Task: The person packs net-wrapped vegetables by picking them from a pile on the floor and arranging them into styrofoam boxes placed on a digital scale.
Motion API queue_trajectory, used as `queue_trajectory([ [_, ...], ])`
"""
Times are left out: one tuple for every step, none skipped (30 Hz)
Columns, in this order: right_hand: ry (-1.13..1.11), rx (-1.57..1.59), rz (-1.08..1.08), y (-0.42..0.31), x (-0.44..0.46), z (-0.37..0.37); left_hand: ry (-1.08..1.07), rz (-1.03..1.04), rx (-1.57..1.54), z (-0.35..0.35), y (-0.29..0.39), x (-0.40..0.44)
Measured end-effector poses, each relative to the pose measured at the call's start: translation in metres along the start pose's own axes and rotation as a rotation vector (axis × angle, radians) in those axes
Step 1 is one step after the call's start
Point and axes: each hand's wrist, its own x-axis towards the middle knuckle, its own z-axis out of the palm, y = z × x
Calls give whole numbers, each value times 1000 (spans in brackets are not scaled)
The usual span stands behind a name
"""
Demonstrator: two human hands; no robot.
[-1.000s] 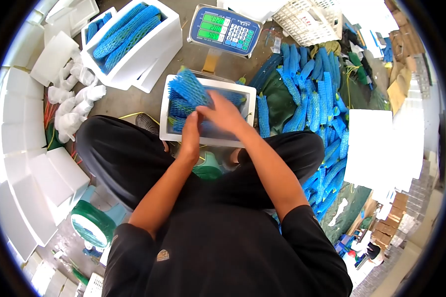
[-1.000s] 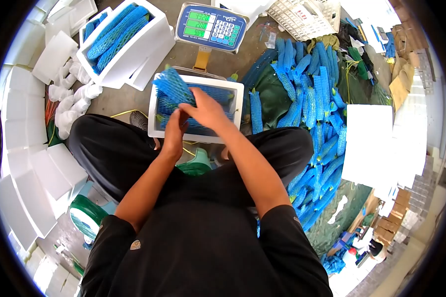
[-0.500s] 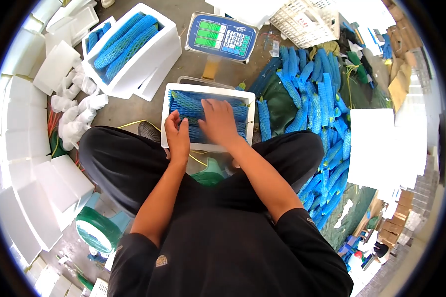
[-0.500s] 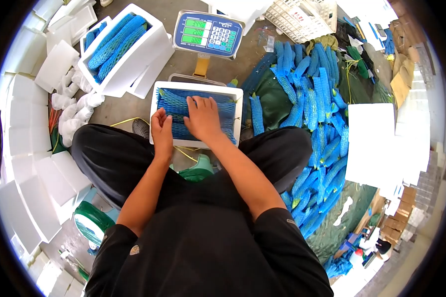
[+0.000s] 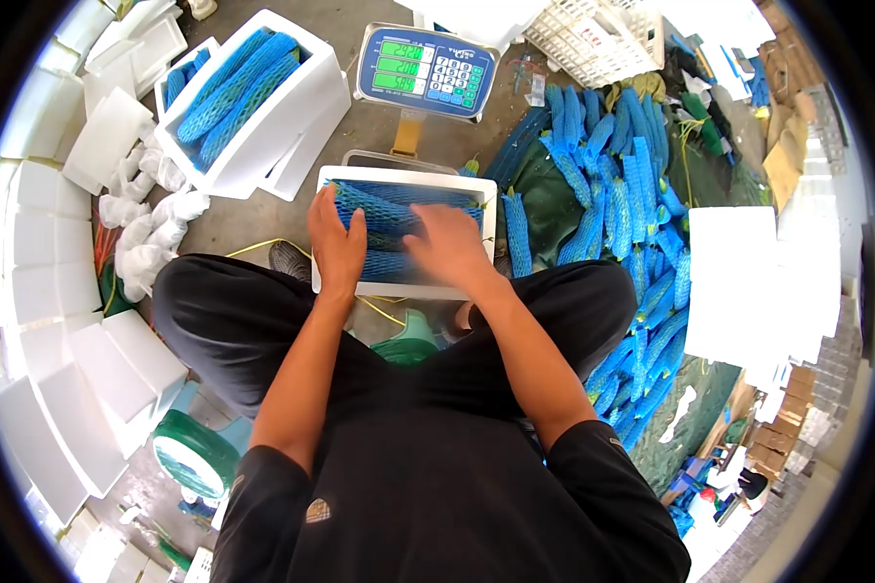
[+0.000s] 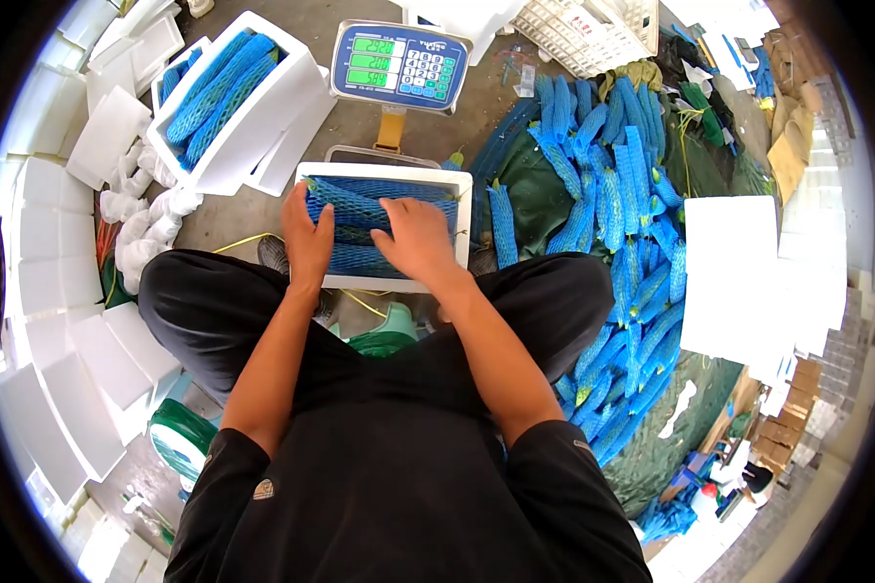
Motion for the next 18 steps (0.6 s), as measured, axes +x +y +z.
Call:
queue_trajectory([
  [10, -7, 20, 4, 0, 0, -23, 48, 64, 2, -3, 2],
  [19, -14, 39, 7, 0, 0, -47, 94, 129, 4, -6, 2],
  [32, -19, 33, 10, 1, 3, -68, 134, 178, 6, -7, 1],
  [44, -26, 27, 14, 1, 6, -89, 174, 226, 8, -9, 1],
  [57, -33, 22, 17, 1, 9, -110, 213, 274, 9, -10, 0],
  [46, -38, 24, 19, 0, 12, -162, 214, 300, 9, -11, 0],
  [34, -44, 26, 20, 0, 16, -172, 247, 335, 8, -12, 0],
  [21, -50, 30, 22, 0, 21, -185, 279, 370, 8, -15, 0],
  [63, -63, 2, 23, 1, 28, -200, 310, 405, 6, -16, -1],
  [103, -75, -23, 23, 1, 35, -212, 324, 406, 6, -18, 1],
  [139, -85, -44, 24, -1, 43, -214, 342, 388, 6, -23, 3],
  [161, -96, -40, 24, -3, 49, -249, 359, 400, 4, -26, 6],
  [185, -107, -39, 25, 0, 53, -282, 378, 413, 0, -28, 8],
  [216, -123, -42, 27, 3, 55, -303, 423, 459, -1, -29, 9],
  [231, -131, -42, 30, 2, 59, -340, 427, 487, -3, -28, 9],
  [249, -139, -45, 32, 2, 62, -374, 433, 518, -5, -27, 10],
  [272, -147, -44, 34, 3, 65, -408, 445, 547, -5, -26, 12],
  [282, -144, -29, 34, 4, 69, -414, 439, 559, -4, -27, 12],
])
